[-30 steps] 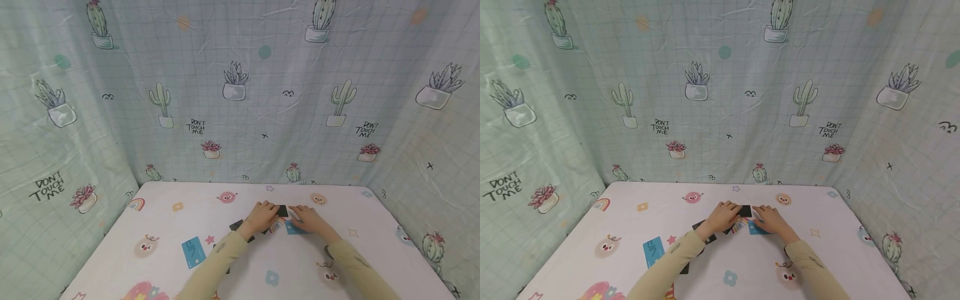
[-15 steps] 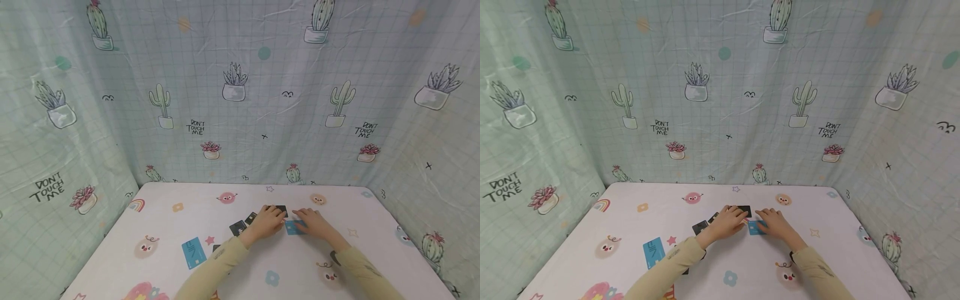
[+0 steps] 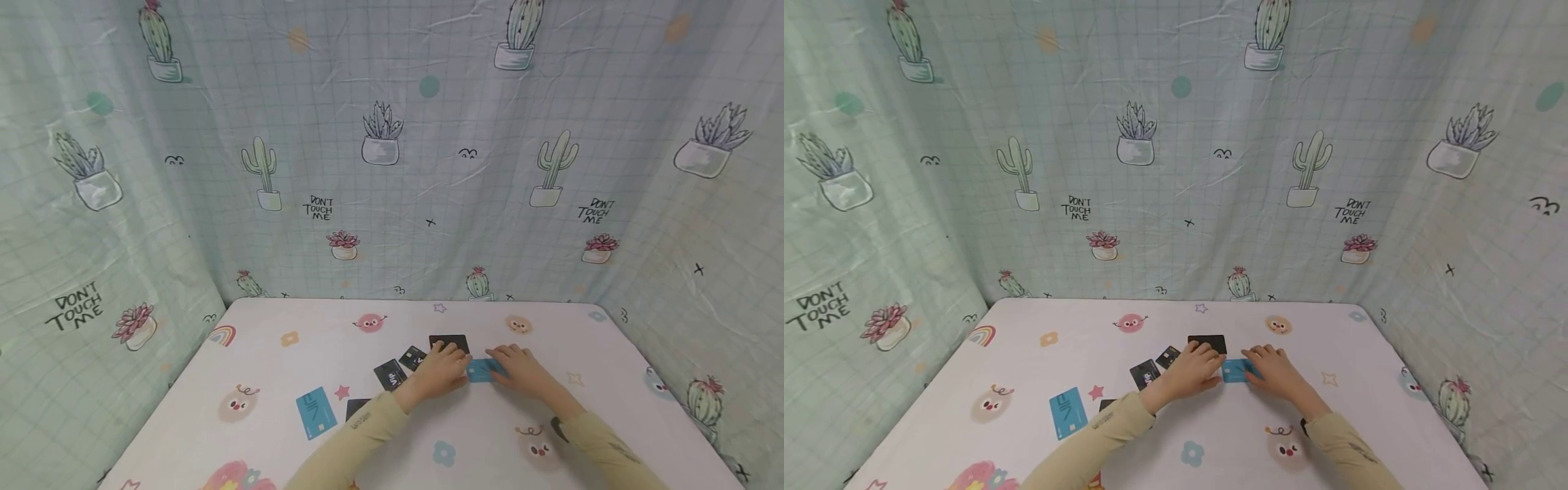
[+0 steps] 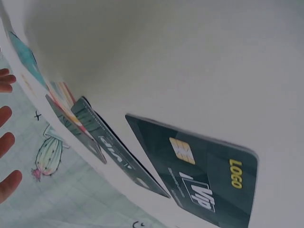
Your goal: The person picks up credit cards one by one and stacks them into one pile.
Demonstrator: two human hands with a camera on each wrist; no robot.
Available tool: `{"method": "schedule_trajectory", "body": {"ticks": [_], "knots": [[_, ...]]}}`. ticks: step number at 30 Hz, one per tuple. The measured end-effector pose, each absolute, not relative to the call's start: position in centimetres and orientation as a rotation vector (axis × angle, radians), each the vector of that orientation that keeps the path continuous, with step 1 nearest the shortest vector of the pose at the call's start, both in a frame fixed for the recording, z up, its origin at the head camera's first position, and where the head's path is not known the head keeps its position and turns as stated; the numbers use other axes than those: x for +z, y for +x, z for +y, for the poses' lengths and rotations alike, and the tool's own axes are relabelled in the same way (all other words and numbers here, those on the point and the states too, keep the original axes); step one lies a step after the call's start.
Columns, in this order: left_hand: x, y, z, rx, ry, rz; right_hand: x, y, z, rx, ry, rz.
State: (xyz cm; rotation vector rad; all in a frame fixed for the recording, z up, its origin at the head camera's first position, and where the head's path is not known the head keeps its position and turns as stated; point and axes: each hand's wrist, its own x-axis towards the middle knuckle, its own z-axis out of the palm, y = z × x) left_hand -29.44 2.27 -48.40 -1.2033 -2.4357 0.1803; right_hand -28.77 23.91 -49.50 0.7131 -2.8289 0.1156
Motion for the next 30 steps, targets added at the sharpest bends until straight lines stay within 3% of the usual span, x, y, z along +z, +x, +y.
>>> {"method": "schedule_trajectory", "body": {"ticks": [30], "knots": [[-49.9,-30.6,3.8,0.305,-1.191,-2.513,-51.0,-28.6,26.0,0.101,0.780,-2.803]]}}
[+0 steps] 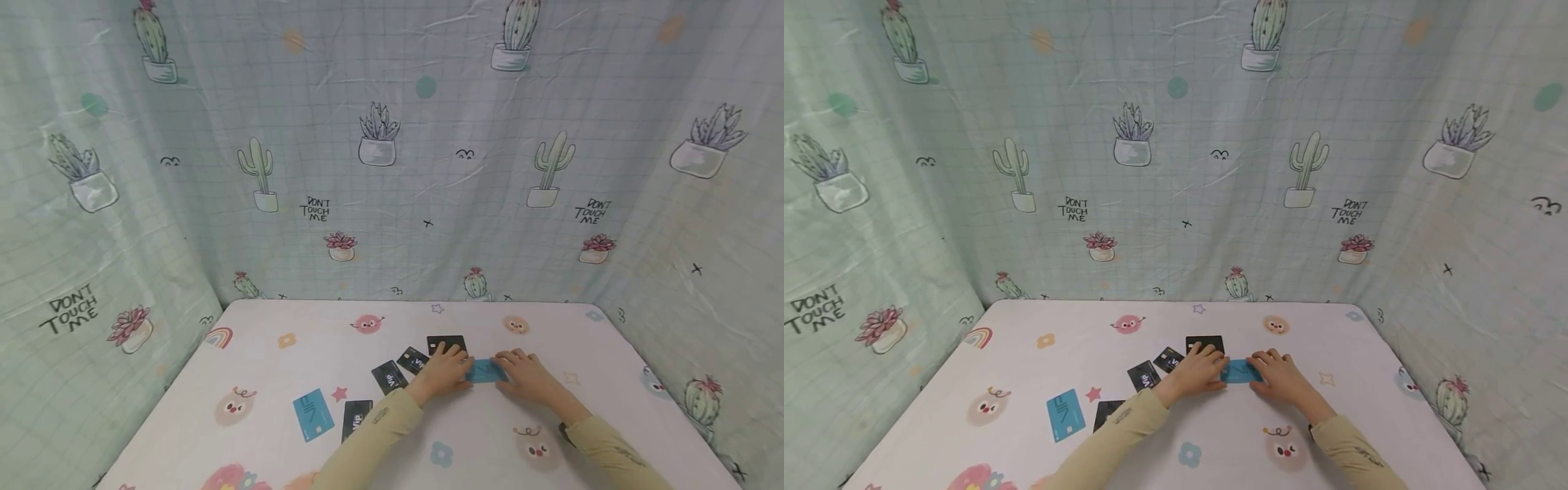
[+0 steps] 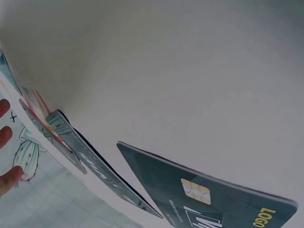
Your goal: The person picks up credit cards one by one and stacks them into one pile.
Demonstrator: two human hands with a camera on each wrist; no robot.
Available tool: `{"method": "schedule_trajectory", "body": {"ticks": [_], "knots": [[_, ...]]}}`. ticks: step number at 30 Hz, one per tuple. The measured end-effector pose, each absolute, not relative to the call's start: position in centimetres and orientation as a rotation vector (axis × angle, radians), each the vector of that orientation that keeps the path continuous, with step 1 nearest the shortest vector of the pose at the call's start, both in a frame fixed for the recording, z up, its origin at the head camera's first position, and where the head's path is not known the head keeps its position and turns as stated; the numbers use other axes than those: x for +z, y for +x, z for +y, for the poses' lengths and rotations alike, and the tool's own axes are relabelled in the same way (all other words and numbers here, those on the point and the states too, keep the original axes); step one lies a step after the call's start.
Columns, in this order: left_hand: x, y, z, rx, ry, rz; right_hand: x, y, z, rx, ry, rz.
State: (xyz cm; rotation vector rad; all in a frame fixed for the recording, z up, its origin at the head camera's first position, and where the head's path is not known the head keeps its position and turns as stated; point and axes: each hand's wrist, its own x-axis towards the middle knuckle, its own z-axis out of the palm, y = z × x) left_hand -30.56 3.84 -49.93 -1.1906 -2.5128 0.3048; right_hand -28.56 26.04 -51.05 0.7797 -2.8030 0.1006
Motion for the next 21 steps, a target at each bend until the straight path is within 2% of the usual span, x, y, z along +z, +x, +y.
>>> {"method": "schedule_trajectory", "body": {"ticks": [21], "knots": [[-50.5,-30.8,4.8,0.460,-1.213,-2.629,-50.7,-28.8,25.9,0.098,0.836,-2.803]]}}
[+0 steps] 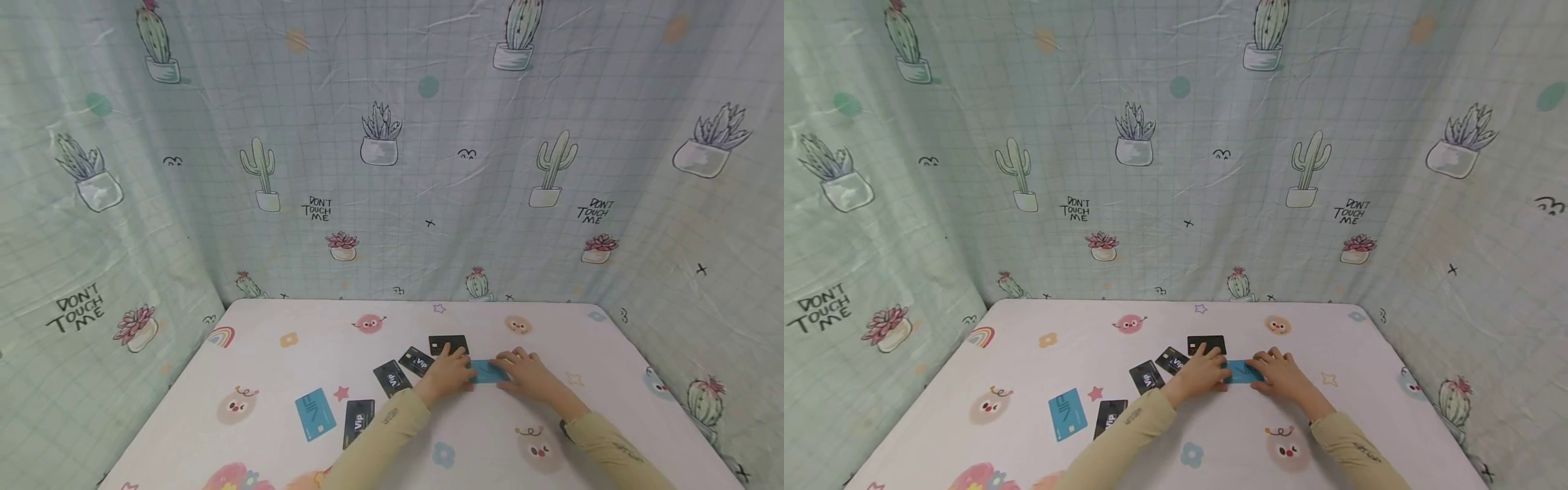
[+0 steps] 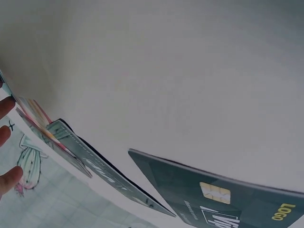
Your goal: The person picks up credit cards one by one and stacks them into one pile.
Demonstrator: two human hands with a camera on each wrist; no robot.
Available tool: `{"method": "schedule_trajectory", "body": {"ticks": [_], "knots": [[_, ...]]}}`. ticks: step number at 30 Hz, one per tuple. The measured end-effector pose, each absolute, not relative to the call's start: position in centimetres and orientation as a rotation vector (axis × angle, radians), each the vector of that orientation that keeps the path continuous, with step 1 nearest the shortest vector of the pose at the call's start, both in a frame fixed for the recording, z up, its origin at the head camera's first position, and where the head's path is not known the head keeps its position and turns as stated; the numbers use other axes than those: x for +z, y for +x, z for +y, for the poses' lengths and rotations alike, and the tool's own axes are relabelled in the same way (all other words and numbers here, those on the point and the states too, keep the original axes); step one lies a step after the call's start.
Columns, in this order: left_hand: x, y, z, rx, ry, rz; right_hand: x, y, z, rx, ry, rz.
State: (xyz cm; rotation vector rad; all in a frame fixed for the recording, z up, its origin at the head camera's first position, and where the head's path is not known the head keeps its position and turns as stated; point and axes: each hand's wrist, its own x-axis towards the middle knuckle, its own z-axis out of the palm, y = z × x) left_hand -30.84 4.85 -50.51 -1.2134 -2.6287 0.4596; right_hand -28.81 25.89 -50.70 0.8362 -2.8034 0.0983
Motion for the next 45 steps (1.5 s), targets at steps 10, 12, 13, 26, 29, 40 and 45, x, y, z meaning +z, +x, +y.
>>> {"method": "schedule_trajectory", "body": {"ticks": [10,12,13,26,29,40,45], "knots": [[-50.62,-30.59,5.07,0.525,-1.199,-2.536,-50.98,-29.08,26.02,0.033,0.887,-2.729],[-50.64,-30.53,5.10,0.527,-1.202,-2.519,-51.13,-29.18,26.06,0.013,0.900,-2.700],[-50.66,-30.51,5.12,0.529,-1.203,-2.513,-51.19,-29.21,26.09,0.000,0.908,-2.683],[-50.69,-30.69,5.31,0.582,-1.140,-2.528,-51.40,-29.50,26.00,-0.022,1.013,-2.601],[-50.67,-30.71,5.22,0.595,-1.124,-2.531,-51.31,-29.50,25.86,-0.039,0.995,-2.635],[-50.64,-30.64,4.88,0.622,-1.111,-2.531,-51.32,-29.45,25.50,-0.109,0.949,-2.672],[-50.80,-30.70,4.81,0.600,-1.128,-2.523,-51.32,-29.33,25.44,-0.114,0.952,-2.669]]}}
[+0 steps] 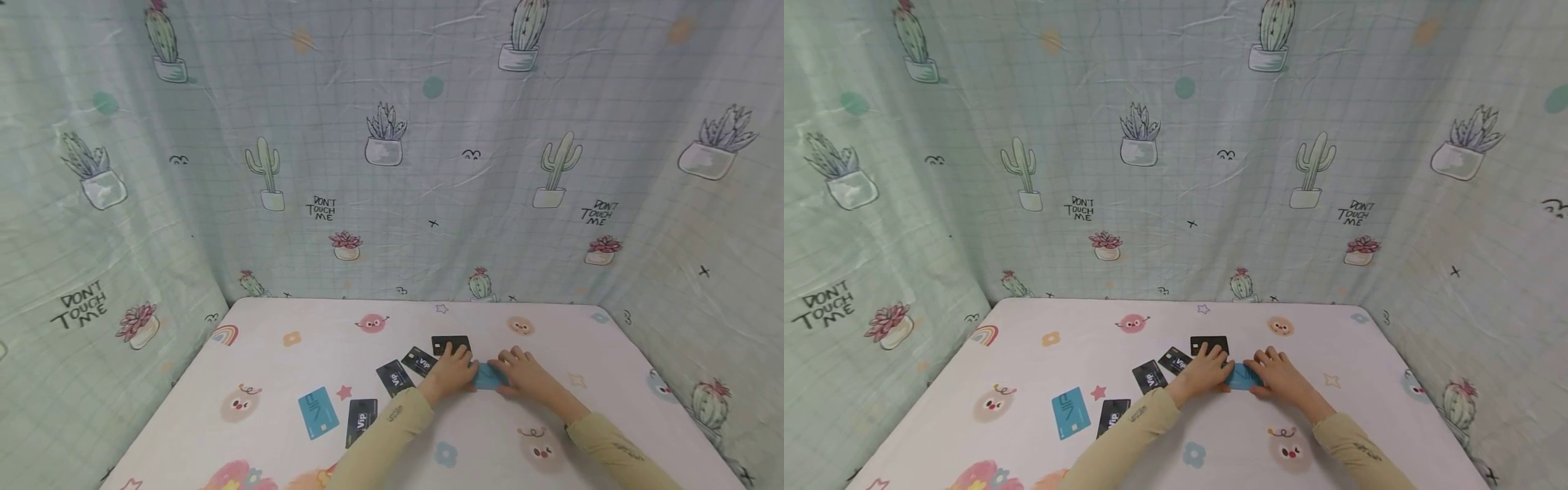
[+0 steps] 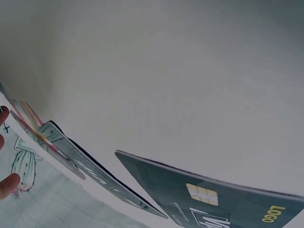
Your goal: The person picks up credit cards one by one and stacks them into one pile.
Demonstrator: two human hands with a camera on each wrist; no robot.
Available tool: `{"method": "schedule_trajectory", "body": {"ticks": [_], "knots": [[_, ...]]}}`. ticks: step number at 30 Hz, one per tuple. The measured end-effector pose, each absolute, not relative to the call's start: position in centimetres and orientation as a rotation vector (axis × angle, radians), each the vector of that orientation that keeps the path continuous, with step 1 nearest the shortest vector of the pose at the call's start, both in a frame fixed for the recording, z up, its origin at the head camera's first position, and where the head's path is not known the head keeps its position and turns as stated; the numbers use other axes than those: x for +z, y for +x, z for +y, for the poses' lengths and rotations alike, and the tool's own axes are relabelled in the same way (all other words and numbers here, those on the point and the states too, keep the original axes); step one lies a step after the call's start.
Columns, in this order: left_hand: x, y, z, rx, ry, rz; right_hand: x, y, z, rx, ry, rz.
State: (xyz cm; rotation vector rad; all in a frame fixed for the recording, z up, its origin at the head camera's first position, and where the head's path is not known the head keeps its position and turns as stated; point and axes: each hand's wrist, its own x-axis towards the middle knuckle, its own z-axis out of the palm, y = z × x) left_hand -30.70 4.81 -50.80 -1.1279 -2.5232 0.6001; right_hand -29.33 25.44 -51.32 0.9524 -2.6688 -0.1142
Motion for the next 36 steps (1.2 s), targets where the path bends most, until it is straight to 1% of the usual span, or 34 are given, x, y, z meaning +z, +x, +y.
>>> {"method": "schedule_trajectory", "body": {"ticks": [14,20,36], "knots": [[-50.36,-30.42,4.64,0.575,-1.107,-2.499,-51.31,-29.21,25.33,-0.031,0.946,-2.620],[-50.29,-30.44,4.37,0.575,-1.108,-2.474,-50.99,-29.19,25.08,0.010,0.906,-2.689],[-50.49,-30.63,4.04,0.589,-1.105,-2.378,-50.94,-29.27,25.10,0.005,0.885,-2.643]]}}
